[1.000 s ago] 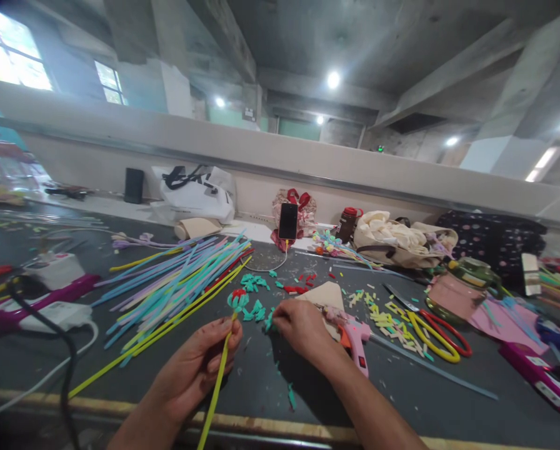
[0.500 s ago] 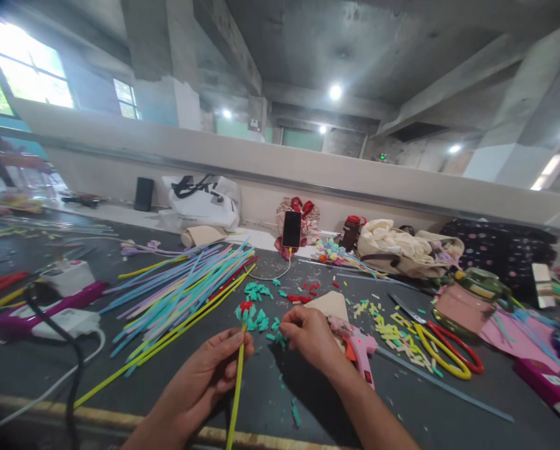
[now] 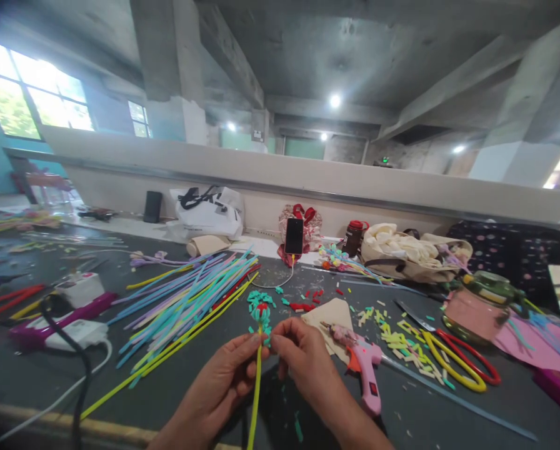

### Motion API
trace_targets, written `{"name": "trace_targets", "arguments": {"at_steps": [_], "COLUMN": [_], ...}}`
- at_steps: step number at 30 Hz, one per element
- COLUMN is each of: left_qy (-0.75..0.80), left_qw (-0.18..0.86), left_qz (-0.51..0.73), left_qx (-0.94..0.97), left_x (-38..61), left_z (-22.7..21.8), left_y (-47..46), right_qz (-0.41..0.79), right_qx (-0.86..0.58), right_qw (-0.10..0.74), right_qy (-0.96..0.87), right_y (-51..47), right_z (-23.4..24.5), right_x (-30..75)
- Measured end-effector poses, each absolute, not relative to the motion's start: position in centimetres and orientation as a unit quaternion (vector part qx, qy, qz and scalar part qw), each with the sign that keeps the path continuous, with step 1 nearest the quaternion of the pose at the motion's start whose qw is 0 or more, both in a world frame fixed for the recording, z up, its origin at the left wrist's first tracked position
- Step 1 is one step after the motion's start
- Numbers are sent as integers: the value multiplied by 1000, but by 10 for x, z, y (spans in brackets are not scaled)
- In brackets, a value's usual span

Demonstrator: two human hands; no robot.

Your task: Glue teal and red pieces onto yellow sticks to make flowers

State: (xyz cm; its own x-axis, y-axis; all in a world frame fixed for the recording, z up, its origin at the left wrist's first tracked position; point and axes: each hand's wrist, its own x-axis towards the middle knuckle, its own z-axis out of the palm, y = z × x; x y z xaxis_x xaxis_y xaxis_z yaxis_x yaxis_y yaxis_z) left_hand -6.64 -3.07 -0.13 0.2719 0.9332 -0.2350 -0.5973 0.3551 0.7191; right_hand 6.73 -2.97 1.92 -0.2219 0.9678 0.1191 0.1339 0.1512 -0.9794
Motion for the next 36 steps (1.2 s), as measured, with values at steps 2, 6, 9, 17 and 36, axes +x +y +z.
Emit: {"name": "trace_targets", "arguments": {"at_steps": [2, 6, 9, 17, 36], "left_qy": [327, 337, 325, 342, 350], "left_qw": [758, 747, 741, 715, 713], "left_qz": [505, 505, 508, 523, 493], "left_qx": [252, 270, 294, 313, 356], "left_x": [-65, -63, -61, -57, -60], "left_z": [-3, -7, -10, -8, -13], "left_y": [-30, -29, -29, -32, -27], "right_qz": [435, 354, 311, 515, 661], "right_qx": [-457, -476, -486, -459, -383], "right_qw": [445, 452, 453, 464, 451], "right_qy": [-635, -666, -679, -556, -461], "right_y": [-32, -33, -34, -29, -17], "right_z": [18, 12, 10, 11, -2], "right_x": [65, 62, 60, 60, 69]}}
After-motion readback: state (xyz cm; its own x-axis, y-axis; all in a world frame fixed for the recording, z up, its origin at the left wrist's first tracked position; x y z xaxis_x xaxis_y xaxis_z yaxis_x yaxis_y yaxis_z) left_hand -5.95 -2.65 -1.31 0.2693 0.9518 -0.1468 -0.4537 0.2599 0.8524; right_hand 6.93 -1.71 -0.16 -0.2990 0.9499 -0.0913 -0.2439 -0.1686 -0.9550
